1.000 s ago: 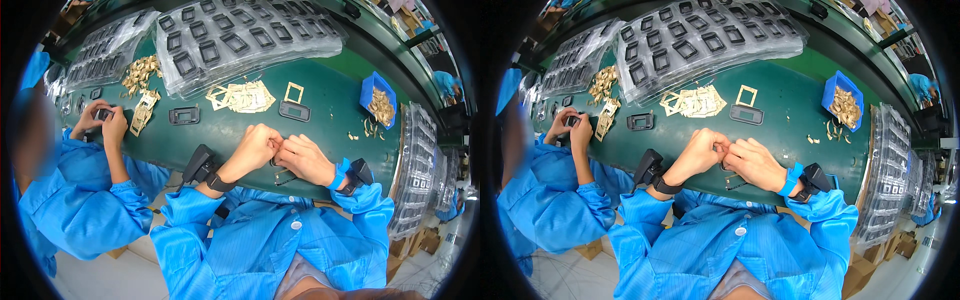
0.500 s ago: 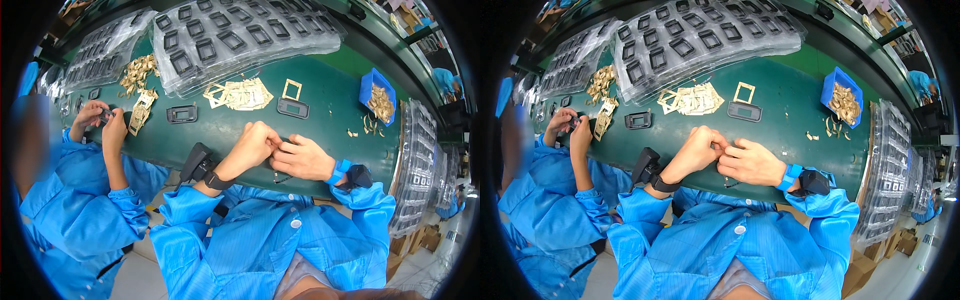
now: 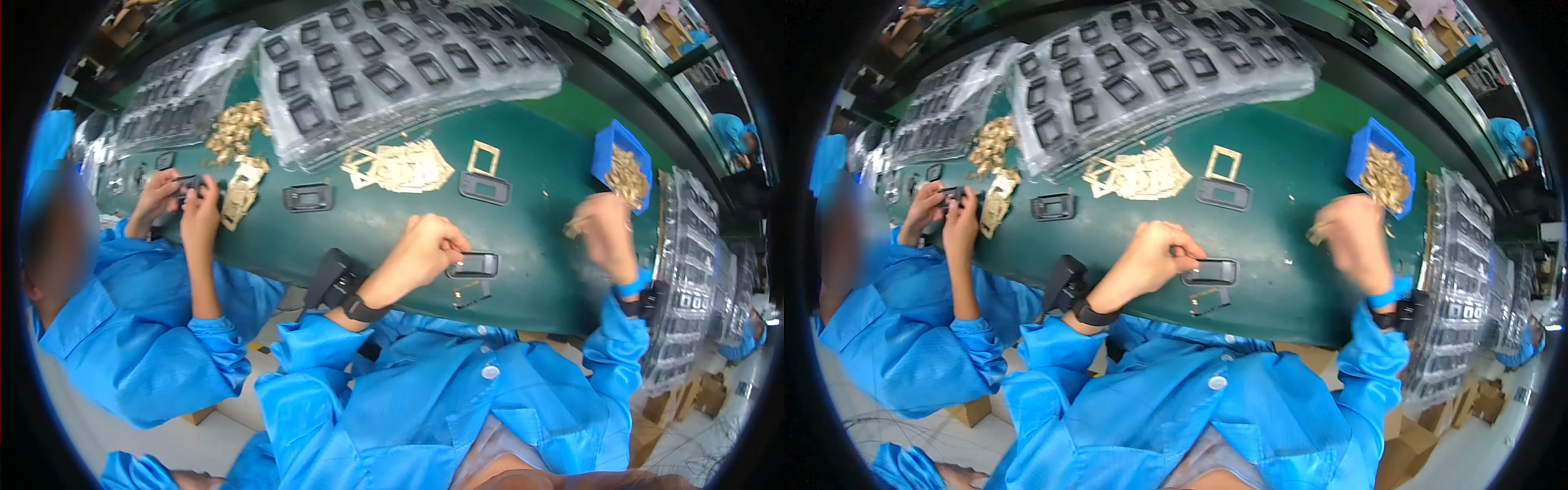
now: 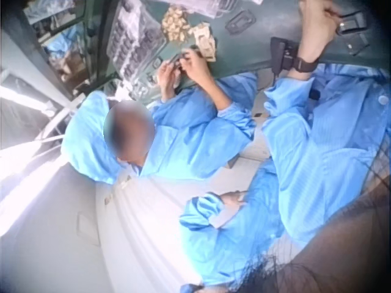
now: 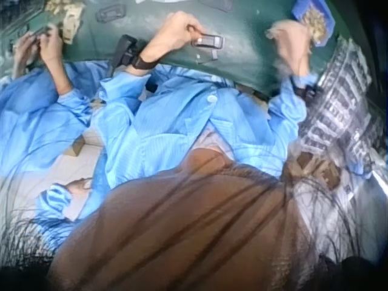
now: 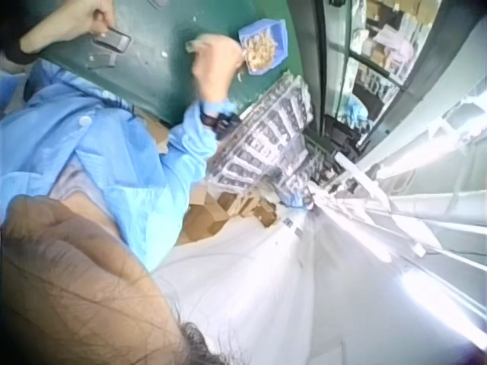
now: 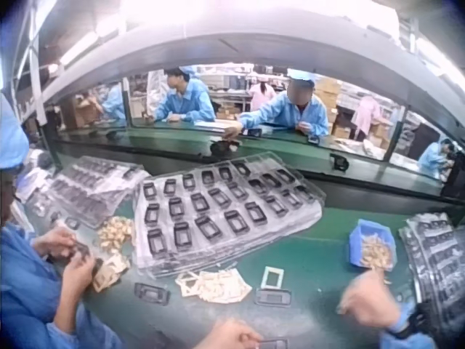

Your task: Assembling small plastic electronic housings and contact pads at a factory assembly line.

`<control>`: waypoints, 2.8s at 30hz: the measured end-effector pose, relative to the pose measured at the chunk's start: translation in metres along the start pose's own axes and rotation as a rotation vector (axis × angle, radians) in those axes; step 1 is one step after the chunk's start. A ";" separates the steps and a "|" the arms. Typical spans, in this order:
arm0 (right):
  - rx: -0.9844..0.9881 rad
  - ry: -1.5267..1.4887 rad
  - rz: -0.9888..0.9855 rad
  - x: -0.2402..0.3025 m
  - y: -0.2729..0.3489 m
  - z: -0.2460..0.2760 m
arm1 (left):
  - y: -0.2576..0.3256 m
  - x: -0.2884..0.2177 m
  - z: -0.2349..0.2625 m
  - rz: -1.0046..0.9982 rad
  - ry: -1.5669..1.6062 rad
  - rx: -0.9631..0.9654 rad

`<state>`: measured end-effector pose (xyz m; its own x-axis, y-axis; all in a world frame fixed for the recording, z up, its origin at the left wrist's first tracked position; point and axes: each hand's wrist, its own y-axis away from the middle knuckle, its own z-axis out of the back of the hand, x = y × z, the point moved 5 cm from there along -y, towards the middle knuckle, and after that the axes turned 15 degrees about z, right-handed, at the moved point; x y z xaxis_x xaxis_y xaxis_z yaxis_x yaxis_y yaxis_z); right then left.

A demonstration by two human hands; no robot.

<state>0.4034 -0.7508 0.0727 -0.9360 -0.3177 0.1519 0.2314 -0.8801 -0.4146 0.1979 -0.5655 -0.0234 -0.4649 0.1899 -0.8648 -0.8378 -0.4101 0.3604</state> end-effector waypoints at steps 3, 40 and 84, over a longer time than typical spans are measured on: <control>-0.400 0.360 -0.545 -0.060 0.065 0.055 | 0.006 0.006 -0.005 -0.156 -0.004 -0.086; -0.144 -0.244 -0.233 0.088 -0.010 -0.081 | 0.048 -0.001 -0.026 -0.474 -0.172 -0.370; -0.104 -0.087 0.035 0.090 -0.013 -0.086 | 0.055 -0.010 -0.015 -0.587 -0.430 -0.554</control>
<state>0.2934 -0.7380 0.0149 -0.9002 -0.3807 0.2113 0.2302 -0.8281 -0.5111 0.1610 -0.6037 -0.0002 -0.1674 0.7736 -0.6112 -0.7676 -0.4913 -0.4116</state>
